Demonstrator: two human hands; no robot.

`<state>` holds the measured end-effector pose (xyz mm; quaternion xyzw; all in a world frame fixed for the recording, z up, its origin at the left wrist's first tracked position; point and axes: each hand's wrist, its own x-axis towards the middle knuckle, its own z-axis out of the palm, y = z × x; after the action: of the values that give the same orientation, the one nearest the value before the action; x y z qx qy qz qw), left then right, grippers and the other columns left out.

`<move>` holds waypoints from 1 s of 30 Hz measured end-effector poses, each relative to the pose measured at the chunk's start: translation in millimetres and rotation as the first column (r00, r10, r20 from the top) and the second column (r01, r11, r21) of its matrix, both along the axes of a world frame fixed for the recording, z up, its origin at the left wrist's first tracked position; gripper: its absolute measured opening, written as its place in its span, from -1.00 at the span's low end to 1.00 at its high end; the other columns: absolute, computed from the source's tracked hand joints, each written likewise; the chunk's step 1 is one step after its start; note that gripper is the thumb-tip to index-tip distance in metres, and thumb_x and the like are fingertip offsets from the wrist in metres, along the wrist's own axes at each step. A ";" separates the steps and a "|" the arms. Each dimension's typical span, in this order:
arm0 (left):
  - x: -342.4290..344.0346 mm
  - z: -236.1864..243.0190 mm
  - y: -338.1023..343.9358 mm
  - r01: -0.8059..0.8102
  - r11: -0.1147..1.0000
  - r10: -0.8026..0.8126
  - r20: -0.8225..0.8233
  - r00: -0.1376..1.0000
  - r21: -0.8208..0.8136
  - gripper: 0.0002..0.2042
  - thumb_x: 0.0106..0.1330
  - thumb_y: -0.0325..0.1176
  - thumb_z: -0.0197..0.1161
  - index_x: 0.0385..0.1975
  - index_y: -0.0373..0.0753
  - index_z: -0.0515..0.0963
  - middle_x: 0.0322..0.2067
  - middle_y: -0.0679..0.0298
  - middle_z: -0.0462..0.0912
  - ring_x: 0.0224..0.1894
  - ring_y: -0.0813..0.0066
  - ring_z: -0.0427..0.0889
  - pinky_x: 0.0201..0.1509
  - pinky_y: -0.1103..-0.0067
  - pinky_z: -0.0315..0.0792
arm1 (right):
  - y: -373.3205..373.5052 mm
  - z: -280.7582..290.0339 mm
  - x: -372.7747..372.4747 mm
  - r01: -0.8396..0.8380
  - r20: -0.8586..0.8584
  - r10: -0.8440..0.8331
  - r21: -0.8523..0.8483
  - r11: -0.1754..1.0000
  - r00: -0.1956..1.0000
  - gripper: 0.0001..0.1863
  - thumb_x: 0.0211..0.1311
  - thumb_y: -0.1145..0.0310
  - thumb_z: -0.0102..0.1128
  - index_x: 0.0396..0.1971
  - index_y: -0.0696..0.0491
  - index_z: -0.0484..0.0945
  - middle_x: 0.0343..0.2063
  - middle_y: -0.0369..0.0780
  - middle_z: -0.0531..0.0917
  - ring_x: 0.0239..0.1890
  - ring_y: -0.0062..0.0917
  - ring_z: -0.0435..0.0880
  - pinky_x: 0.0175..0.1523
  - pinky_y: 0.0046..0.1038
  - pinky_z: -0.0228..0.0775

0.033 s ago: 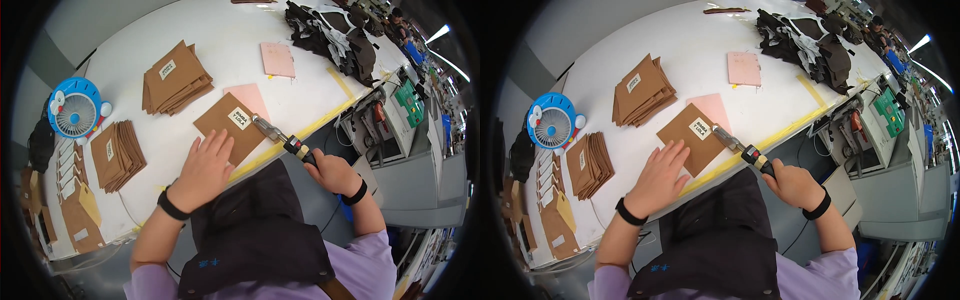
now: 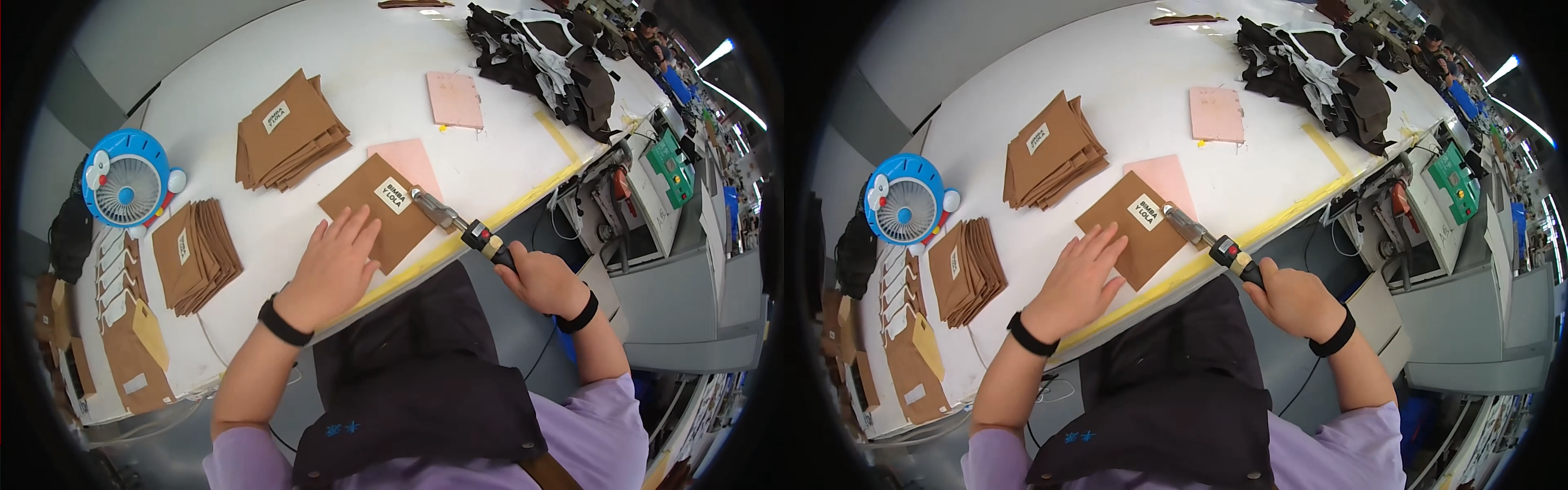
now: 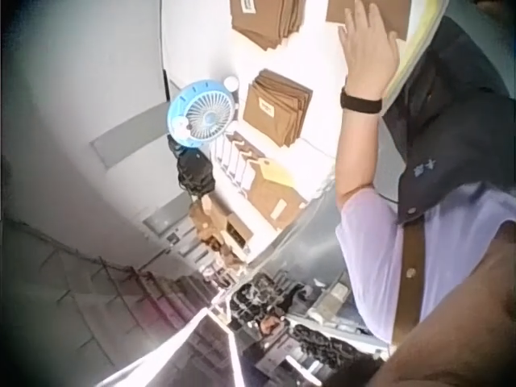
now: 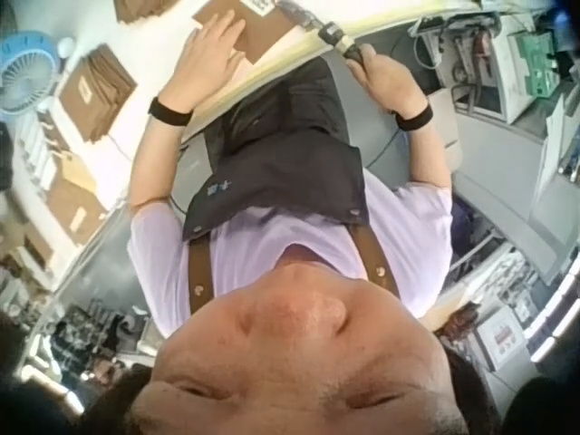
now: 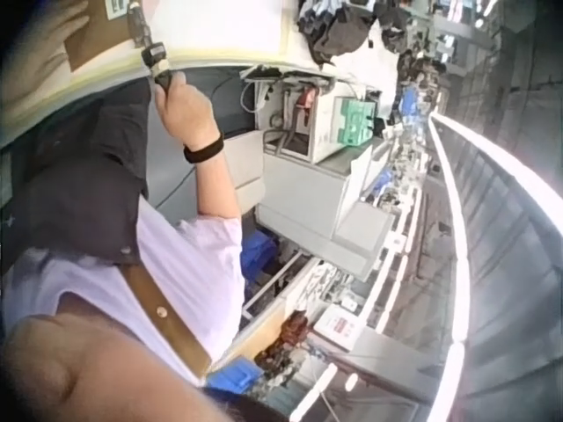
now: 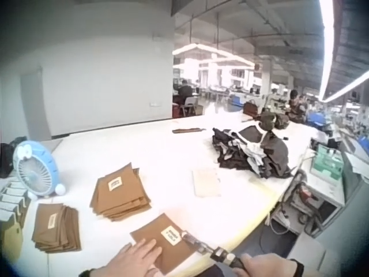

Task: Use a heated edge-ironing tool to finish the edges of small leather pieces.

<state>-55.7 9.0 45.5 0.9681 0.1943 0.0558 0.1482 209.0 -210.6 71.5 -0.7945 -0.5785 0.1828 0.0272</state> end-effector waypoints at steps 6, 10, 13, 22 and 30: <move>14.6 -26.4 30.4 -0.036 0.999 0.037 -0.140 0.989 0.008 -0.55 0.37 -0.28 0.27 0.26 -0.14 0.48 0.36 0.00 0.37 0.43 -0.10 0.28 0.44 0.15 0.23 | 49.7 -7.5 -1.0 -0.027 -0.033 0.029 0.058 0.998 0.999 -0.57 0.49 0.05 0.03 -0.23 0.22 0.41 -0.51 0.04 0.65 -0.41 0.04 0.67 -0.27 -0.03 0.50; 20.2 -27.9 36.6 -0.010 1.000 0.010 -0.049 0.999 -0.008 -0.58 0.34 -0.29 0.29 0.20 -0.16 0.51 0.29 0.07 0.45 0.35 -0.02 0.37 0.40 0.19 0.27 | 100.8 -32.0 10.2 -0.034 -0.067 0.044 0.137 0.990 0.997 -0.55 0.50 0.05 0.01 -0.21 0.23 0.44 -0.45 0.07 0.68 -0.34 0.04 0.69 -0.21 -0.03 0.52; 20.8 -25.5 42.5 0.024 1.000 -0.024 -0.031 0.999 -0.001 -0.61 0.32 -0.31 0.30 0.15 -0.17 0.53 0.22 0.10 0.49 0.27 0.04 0.43 0.36 0.22 0.31 | 118.3 -34.2 8.7 -0.030 -0.083 0.043 0.153 0.988 0.996 -0.54 0.50 0.04 -0.01 -0.21 0.24 0.45 -0.42 0.07 0.69 -0.31 0.03 0.70 -0.18 -0.04 0.53; 34.4 -38.5 83.3 -0.152 0.988 0.153 0.064 0.986 -0.027 -0.69 0.26 -0.39 0.34 -0.02 -0.24 0.50 -0.02 0.16 0.53 0.09 0.10 0.49 0.16 0.27 0.42 | 24.9 -11.4 -1.0 0.023 -0.063 -0.023 0.010 1.000 0.998 -0.58 0.50 0.05 0.03 -0.17 0.19 0.38 -0.52 0.03 0.66 -0.41 0.03 0.68 -0.29 -0.03 0.51; 68.2 -59.3 111.2 -0.106 0.994 0.112 0.209 0.972 -0.038 -0.62 0.09 -0.40 0.46 -0.11 -0.31 0.51 -0.14 -0.03 0.60 0.01 -0.07 0.53 0.12 0.19 0.41 | 31.0 -14.8 5.3 0.070 -0.148 -0.056 0.094 0.993 0.987 -0.59 0.45 0.07 0.05 -0.20 0.20 0.48 -0.44 0.04 0.69 -0.34 0.01 0.71 -0.22 -0.07 0.55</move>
<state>12.5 120.2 -13.8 0.9426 0.2311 0.1635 0.1774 214.2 -179.6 56.8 -0.7946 -0.5580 0.2101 0.1142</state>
